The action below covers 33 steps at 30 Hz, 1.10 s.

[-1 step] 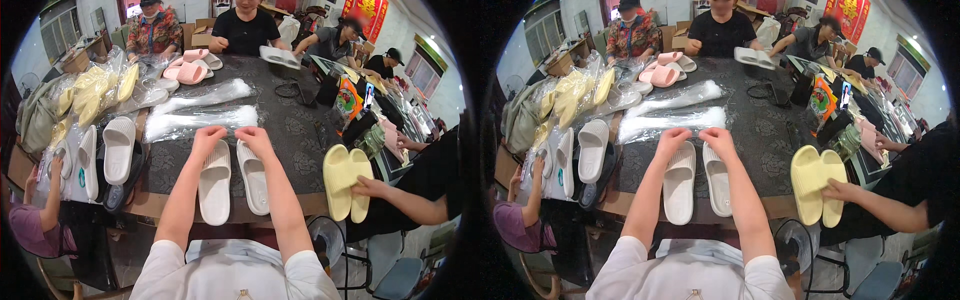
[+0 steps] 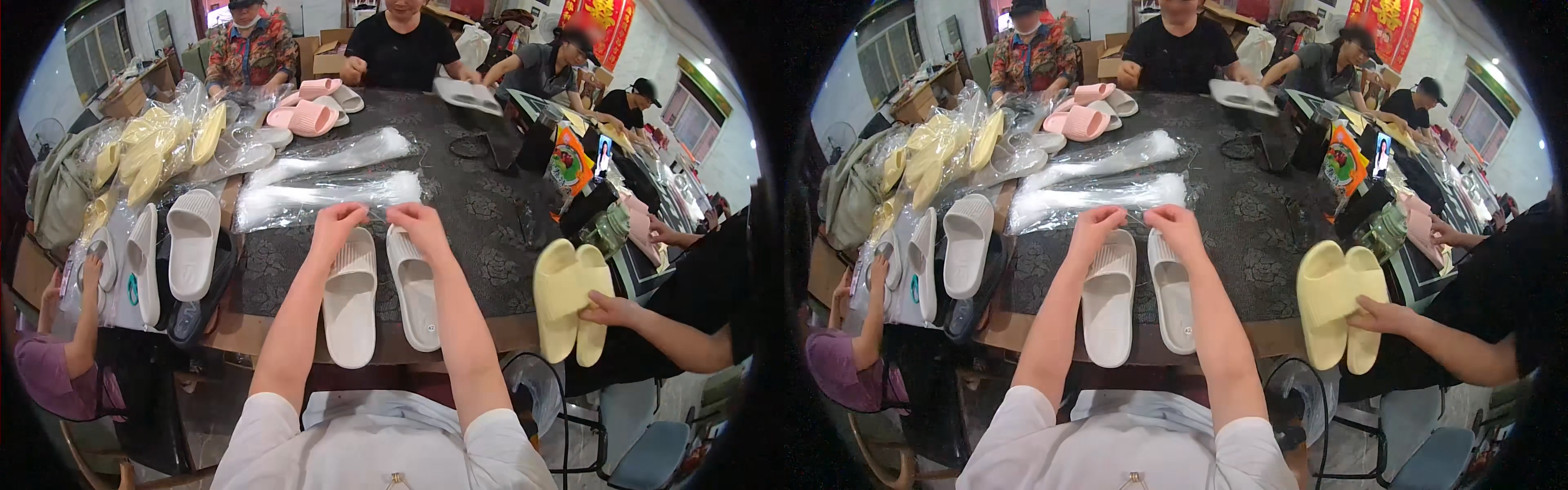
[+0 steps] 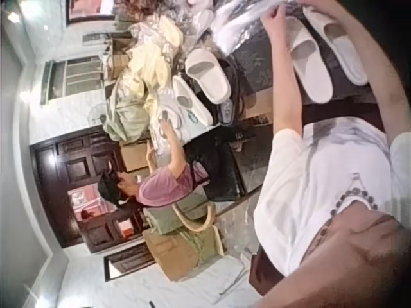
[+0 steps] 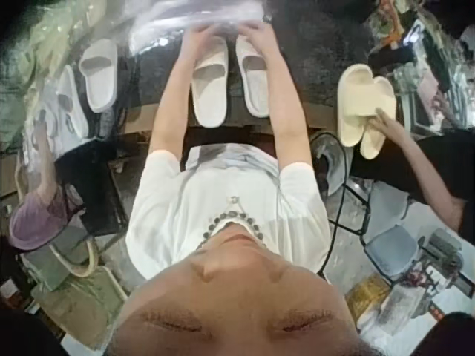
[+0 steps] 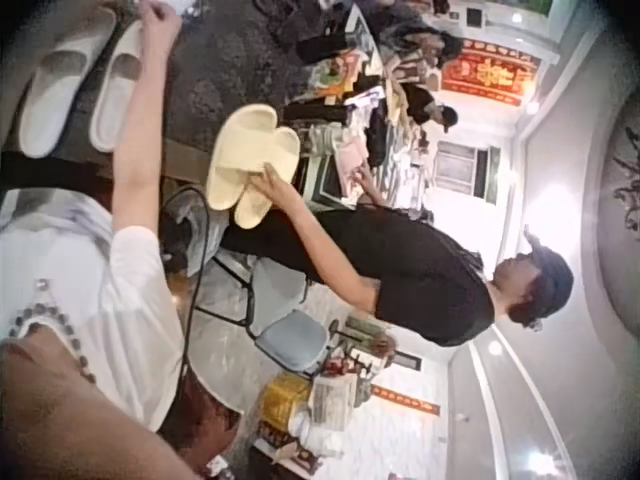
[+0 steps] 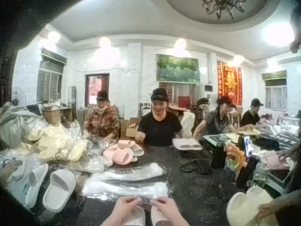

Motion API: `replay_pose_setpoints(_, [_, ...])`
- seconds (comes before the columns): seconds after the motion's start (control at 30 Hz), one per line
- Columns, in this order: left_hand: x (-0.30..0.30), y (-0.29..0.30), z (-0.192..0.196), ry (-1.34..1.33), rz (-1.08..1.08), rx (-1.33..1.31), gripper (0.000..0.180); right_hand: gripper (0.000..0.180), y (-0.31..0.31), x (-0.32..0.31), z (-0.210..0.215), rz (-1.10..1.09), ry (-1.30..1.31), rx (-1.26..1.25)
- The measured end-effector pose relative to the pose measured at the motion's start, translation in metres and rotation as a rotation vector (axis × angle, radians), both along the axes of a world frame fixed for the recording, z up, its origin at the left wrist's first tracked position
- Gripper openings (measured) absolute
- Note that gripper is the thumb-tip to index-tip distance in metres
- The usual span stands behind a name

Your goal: The person secures pairs of slide sandals together by inserting and fastening plastic ties through them by hand.

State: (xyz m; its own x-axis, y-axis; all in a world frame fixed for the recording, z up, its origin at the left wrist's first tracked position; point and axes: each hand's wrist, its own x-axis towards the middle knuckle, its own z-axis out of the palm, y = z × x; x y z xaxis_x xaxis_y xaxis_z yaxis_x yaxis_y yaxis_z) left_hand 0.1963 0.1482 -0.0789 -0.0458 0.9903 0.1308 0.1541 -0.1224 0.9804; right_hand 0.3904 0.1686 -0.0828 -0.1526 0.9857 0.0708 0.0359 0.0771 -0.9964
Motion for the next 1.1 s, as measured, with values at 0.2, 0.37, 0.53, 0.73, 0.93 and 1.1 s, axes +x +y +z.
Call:
replay_pose_setpoints(0.2, [-0.003,-0.003,0.006,-0.132,0.000,-0.061,0.021,0.026,-0.003,-0.005,0.004,-0.018,-0.107,0.096])
replay_pose_setpoints(0.37, [0.001,-0.002,0.006,-0.152,-0.023,-0.036,0.022,0.024,0.006,-0.002,-0.007,-0.011,-0.237,0.068])
replay_pose_setpoints(0.53, [0.001,-0.004,0.005,-0.095,-0.023,-0.091,0.023,0.023,0.000,-0.004,-0.004,-0.071,-0.217,0.141])
replay_pose_setpoints(0.73, [0.000,0.003,-0.004,-0.083,-0.110,-0.033,0.023,0.021,-0.002,-0.004,0.002,-0.105,-0.193,0.139])
replay_pose_setpoints(0.93, [0.001,-0.002,-0.002,-0.044,-0.152,-0.036,0.023,0.021,-0.006,-0.010,0.004,0.025,-0.190,0.131])
replay_pose_setpoints(1.1, [0.002,-0.001,0.001,-0.076,-0.046,-0.064,0.022,0.023,0.002,-0.004,-0.004,-0.175,-0.108,0.131])
